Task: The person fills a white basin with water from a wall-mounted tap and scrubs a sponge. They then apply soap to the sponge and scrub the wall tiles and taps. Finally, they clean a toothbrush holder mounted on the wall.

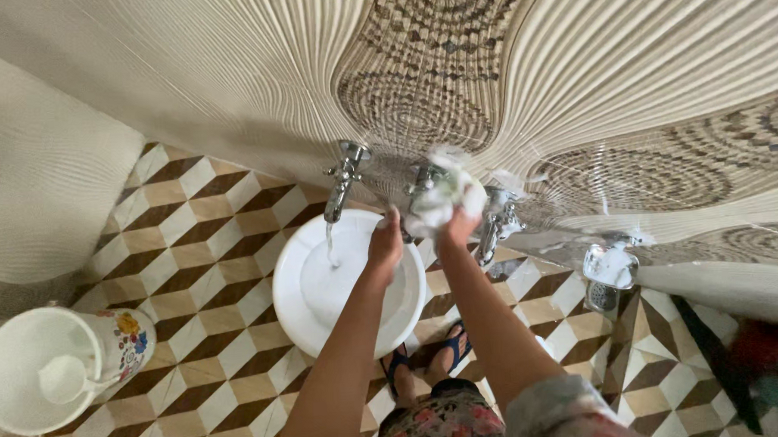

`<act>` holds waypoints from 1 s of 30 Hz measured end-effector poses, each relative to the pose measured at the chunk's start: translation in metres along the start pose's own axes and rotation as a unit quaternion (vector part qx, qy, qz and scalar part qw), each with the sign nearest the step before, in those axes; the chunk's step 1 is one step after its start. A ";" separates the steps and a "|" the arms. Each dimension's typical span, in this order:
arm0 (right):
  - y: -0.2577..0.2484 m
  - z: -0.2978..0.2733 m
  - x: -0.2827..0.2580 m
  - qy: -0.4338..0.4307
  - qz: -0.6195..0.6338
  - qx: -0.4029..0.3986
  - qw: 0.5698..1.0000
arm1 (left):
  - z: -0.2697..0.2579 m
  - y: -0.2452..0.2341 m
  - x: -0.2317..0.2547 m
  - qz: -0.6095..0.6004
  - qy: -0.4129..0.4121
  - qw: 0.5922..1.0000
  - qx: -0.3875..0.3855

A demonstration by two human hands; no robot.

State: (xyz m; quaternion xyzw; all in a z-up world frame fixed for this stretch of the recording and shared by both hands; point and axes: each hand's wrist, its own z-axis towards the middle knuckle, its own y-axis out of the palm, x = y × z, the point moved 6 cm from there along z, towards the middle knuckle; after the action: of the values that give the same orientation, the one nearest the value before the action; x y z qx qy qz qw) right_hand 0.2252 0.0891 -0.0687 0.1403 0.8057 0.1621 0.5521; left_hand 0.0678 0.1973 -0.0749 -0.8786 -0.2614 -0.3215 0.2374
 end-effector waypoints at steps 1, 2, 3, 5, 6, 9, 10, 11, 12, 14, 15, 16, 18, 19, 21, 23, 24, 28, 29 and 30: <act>-0.019 -0.006 0.015 0.085 0.059 0.007 0.995 | 0.002 0.000 0.015 0.011 0.032 0.999 0.019; -0.030 -0.008 0.029 0.170 0.118 0.014 0.978 | 0.003 0.003 0.032 0.022 0.065 0.997 0.038; -0.026 -0.002 0.039 0.187 0.133 -0.020 0.973 | 0.009 0.006 0.055 0.033 0.103 0.992 0.059; -0.020 0.007 0.058 0.225 0.157 -0.084 0.958 | 0.019 0.018 0.088 0.160 0.109 0.979 0.061; -0.016 0.017 0.061 0.210 0.105 -0.146 0.961 | 0.021 0.023 0.096 0.223 0.109 0.967 0.061; -0.003 0.050 0.067 0.089 -0.153 -0.326 0.929 | 0.025 0.023 0.095 0.310 0.091 0.943 0.085; -0.002 0.058 0.066 0.033 -0.236 -0.356 0.903 | 0.030 0.022 0.099 0.311 0.092 0.941 0.094; -0.003 0.061 0.069 0.027 -0.254 -0.372 0.892 | 0.033 0.022 0.099 0.311 0.091 0.940 0.102; -0.007 0.060 0.074 0.055 -0.222 -0.377 0.897 | 0.034 0.021 0.100 0.312 0.090 0.940 0.109; 0.007 0.055 0.091 0.109 -0.122 -0.377 0.912 | 0.037 0.013 0.106 0.312 0.087 0.937 0.128; 0.012 0.048 0.101 0.128 -0.085 -0.370 0.916 | 0.031 0.010 0.103 0.314 0.081 0.936 0.134; 0.015 0.043 0.108 0.136 -0.062 -0.363 0.920 | 0.024 0.007 0.101 0.308 0.069 0.939 0.134; 0.021 0.051 0.111 0.131 -0.046 -0.350 0.926 | 0.017 0.003 0.111 0.293 0.057 0.945 0.135; 0.016 0.054 0.109 0.132 -0.050 -0.342 0.929 | 0.009 0.000 0.110 0.311 0.051 0.941 0.126; 0.005 0.064 0.103 0.123 -0.078 -0.328 0.934 | -0.012 -0.009 0.097 0.322 0.053 0.936 0.129; -0.004 0.074 0.096 0.101 -0.111 -0.318 0.936 | -0.038 -0.017 0.071 0.270 0.104 0.938 0.190; -0.005 0.077 0.094 0.091 -0.115 -0.317 0.937 | -0.045 -0.018 0.056 0.237 0.131 0.936 0.223; 0.006 0.040 0.120 0.100 -0.080 -0.330 0.935 | -0.050 0.003 -0.031 0.153 0.122 0.945 0.263; 0.015 0.043 0.124 0.090 -0.075 -0.330 0.937 | -0.042 0.015 -0.040 0.144 0.124 0.946 0.261; 0.023 0.046 0.129 0.076 -0.075 -0.327 0.939 | -0.037 0.022 -0.043 0.146 0.123 0.947 0.260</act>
State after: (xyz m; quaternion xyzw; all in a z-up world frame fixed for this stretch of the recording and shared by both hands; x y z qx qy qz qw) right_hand 0.2243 0.1667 -0.1837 -0.1221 0.7561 0.3850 0.5150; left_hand 0.0364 0.1453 -0.0848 -0.7688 -0.1738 -0.3097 0.5318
